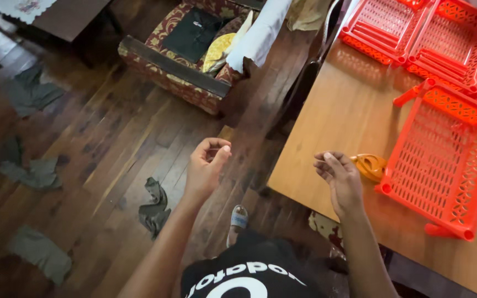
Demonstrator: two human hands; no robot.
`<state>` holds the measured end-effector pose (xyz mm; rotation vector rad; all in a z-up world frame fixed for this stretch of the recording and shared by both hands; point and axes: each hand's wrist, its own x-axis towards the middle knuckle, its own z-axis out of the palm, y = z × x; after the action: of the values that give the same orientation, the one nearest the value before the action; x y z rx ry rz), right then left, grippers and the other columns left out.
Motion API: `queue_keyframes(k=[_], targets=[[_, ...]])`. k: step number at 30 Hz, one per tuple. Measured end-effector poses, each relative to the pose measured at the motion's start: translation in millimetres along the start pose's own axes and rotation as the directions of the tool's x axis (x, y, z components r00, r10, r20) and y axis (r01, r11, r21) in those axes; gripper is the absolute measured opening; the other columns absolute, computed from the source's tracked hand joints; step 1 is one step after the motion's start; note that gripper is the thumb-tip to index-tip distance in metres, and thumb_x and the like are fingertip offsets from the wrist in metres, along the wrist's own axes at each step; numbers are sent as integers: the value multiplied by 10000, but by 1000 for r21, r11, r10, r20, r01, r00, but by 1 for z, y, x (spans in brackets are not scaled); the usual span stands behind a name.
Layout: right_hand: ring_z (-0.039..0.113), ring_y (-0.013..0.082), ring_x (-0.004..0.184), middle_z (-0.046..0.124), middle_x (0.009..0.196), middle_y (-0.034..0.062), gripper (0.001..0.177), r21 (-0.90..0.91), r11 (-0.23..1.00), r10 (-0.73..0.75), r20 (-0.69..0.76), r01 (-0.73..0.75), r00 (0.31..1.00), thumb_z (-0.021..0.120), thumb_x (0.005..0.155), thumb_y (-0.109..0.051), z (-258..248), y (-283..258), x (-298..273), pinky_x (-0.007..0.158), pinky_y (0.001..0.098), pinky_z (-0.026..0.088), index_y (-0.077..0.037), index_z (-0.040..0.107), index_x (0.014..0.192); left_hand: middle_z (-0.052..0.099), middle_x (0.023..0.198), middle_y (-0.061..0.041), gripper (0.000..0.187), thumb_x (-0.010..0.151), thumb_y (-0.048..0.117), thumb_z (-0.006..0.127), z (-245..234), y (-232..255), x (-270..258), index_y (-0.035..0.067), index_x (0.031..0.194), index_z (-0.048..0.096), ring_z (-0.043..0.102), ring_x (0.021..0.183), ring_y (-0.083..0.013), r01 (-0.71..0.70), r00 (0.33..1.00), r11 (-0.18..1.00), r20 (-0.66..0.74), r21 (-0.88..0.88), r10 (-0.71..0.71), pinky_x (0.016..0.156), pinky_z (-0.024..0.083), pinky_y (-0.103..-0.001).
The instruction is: The person assembles red plastic baskets by inserting cylindrical connectors into corner holes on a wooden table. They repeatedly pick up connectors, align them with the basket corners, and press them in, then lift and reposition the basket to continue assembly.
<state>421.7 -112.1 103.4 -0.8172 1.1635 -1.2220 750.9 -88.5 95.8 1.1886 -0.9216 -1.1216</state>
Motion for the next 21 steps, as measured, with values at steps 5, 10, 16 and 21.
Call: queue_keyframes(k=[5, 10, 16, 21], targets=[[670, 152, 963, 712, 1063, 63, 121, -20, 1000, 18, -81, -19, 997, 593, 1028, -164, 16, -14, 47, 916, 326, 527, -72, 642, 1090, 690, 931, -3, 132, 969, 145, 694, 2, 10, 67, 51, 1062, 702, 616, 824, -70, 33, 999, 999, 28, -14, -33, 730, 501, -228], [680, 152, 954, 720, 1063, 69, 118, -17, 999, -48, -153, 46, 987, 606, 1026, -163, 25, -34, 80, 920, 326, 538, -69, 641, 1088, 709, 970, 6, 128, 956, 151, 690, 31, 8, 131, 57, 1041, 700, 670, 848, -77, 32, 990, 997, 142, -76, -21, 754, 540, -236], [682, 150, 939, 727, 1068, 69, 119, -13, 996, -83, -351, 84, 933, 611, 1023, -164, 33, -36, 98, 893, 313, 538, -73, 647, 1091, 697, 954, 12, 124, 976, 157, 684, 60, -7, 210, 54, 1043, 700, 663, 852, -68, 113, 951, 993, 293, -38, -97, 757, 536, -227], [698, 149, 942, 731, 1063, 62, 132, 8, 990, -115, -541, 141, 833, 613, 1013, -172, 53, -36, 112, 896, 306, 546, -77, 649, 1097, 703, 921, 1, 124, 973, 142, 685, 76, -4, 282, 44, 1048, 704, 644, 823, -73, 108, 862, 994, 496, 21, -104, 729, 522, -235]])
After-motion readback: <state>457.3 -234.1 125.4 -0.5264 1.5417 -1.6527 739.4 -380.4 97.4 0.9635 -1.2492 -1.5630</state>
